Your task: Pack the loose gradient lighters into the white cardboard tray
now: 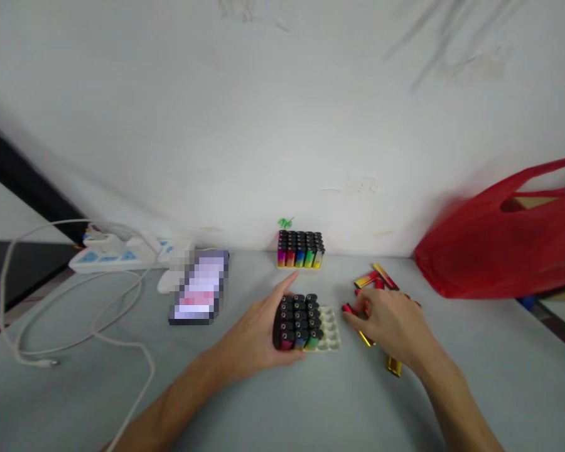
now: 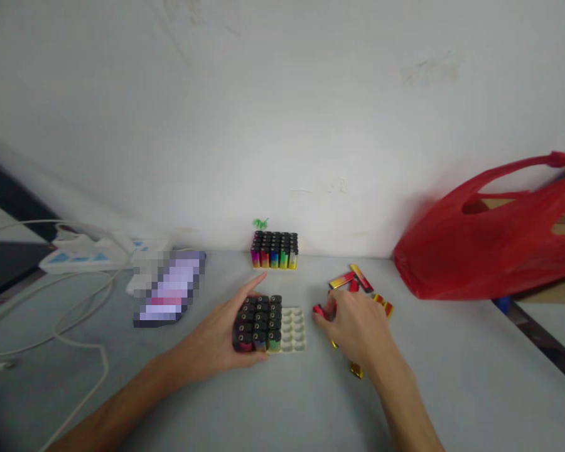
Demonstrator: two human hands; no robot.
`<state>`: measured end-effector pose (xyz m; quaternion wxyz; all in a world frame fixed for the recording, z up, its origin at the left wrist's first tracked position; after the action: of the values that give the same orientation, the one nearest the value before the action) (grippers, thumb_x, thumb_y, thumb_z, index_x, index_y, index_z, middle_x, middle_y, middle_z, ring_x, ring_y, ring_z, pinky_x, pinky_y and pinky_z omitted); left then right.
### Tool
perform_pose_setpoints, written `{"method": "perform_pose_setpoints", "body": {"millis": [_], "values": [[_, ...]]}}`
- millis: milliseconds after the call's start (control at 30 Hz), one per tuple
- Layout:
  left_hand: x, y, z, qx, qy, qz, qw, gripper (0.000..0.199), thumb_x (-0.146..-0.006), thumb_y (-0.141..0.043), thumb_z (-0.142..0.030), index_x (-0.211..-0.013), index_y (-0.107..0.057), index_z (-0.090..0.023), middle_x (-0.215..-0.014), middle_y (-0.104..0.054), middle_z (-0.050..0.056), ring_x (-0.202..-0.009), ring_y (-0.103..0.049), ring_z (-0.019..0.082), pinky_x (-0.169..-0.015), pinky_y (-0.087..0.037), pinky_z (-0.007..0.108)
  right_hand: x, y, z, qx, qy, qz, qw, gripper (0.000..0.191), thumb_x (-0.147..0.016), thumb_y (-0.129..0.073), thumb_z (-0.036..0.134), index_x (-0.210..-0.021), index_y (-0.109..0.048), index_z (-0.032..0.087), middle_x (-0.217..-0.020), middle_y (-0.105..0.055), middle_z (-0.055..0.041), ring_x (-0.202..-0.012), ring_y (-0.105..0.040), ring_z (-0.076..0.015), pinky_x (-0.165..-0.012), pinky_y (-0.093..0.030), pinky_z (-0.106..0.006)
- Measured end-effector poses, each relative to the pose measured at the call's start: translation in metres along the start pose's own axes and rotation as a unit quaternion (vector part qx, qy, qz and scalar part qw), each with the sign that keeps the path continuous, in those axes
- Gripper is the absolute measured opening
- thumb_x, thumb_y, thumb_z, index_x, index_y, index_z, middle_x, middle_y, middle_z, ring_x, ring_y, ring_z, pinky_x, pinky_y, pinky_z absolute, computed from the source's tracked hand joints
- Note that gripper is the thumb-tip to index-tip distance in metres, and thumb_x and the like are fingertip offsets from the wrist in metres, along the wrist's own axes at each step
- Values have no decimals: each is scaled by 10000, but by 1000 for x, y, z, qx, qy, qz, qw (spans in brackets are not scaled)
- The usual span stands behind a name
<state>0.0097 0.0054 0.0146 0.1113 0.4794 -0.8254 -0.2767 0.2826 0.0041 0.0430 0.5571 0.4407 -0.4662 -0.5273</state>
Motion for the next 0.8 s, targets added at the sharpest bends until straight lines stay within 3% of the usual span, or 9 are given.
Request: {"method": "perform_pose_setpoints", "body": {"millis": [133, 267, 367, 467, 533, 667, 733, 800], "values": [[0, 0, -1, 3, 1, 3, 1000, 1326, -742, -984, -253, -1775, -157, -347, -1416, -683, 76, -1108, -757, 279, -1020, -596, 415, 0, -7, 7, -83, 22, 9, 996, 253, -960, -753, 424, -789, -712, 242, -751, -755, -49, -705, -685, -255, -619, -303, -345], [0, 1, -1, -5, -3, -5, 1000, 1314, -742, -988, -279, -1777, -180, -318, -1438, -678, 86, -1151, -750, 309, -1064, -587, 434, -3, -10, 9, -229, 67, -107, 965, 291, -1001, -736, 477, -849, -672, 238, -834, -742, -58, -791, -672, -267, -716, -423, -366], [0, 1, -1, -6, -10, -3, 1000, 1323, -747, -988, -283, -1778, -161, -337, -1449, -673, 85, -1180, -741, 319, -1060, -587, 439, -4, -10, 12, -404, 78, -136, 901, 332, -1047, -685, 552, -926, -646, 245, -918, -759, -68, -865, -691, -269, -794, -498, -378], [0, 1, -1, -6, -9, 4, 1000, 1300, -772, -970, -286, -1775, -146, -336, -1433, -679, 97, -1172, -746, 311, -1044, -590, 441, -3, -10, 23, -576, 78, -82, 810, 346, -1075, -656, 573, -963, -591, 253, -889, -753, -36, -828, -708, -230, -817, -546, -361], [-1, 2, -2, -9, -6, 7, 1000, 1292, -775, -968, -290, -1775, -151, -320, -1429, -683, 101, -1171, -748, 310, -1046, -588, 436, 0, -11, 32, -648, 64, -47, 758, 369, -1064, -677, 594, -963, -576, 253, -802, -697, 13, -716, -679, -187, -742, -541, -318], [-1, 2, -3, -8, -12, 7, 1000, 1284, -779, -958, -289, -1776, -150, -321, -1405, -692, 89, -1141, -755, 303, -1015, -594, 413, 4, -15, 44, -738, 11, 18, 675, 423, -988, -763, 638, -995, -572, 260, -752, -577, 72, -485, -460, -96, -465, -313, -233], [-1, 1, -3, -8, -11, 6, 1000, 1284, -780, -959, -289, -1775, -147, -326, -1399, -691, 87, -1122, -758, 296, -995, -597, 408, 5, -17, 47, -760, -9, 55, 647, 457, -966, -766, 663, -972, -575, 248, -730, -540, 72, -474, -334, -79, -452, -207, -231], [-1, 1, -2, -5, -10, 4, 1000, 1281, -780, -960, -287, -1772, -151, -332, -1407, -683, 87, -1093, -762, 284, -983, -597, 405, 6, -18, 48, -775, -22, 96, 624, 520, -940, -749, 722, -904, -586, 229, -664, -435, 82, -509, -252, -88, -476, -195, -234]]}}
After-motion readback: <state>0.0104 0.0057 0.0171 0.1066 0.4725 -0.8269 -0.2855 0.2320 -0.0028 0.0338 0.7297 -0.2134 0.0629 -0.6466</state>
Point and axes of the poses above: each hand's wrist, its own x-axis away from the middle knuckle, its own y-axis out of the back of the hand, z = x × y, the point moved 3 cm from there along -x, towards the middle knuckle
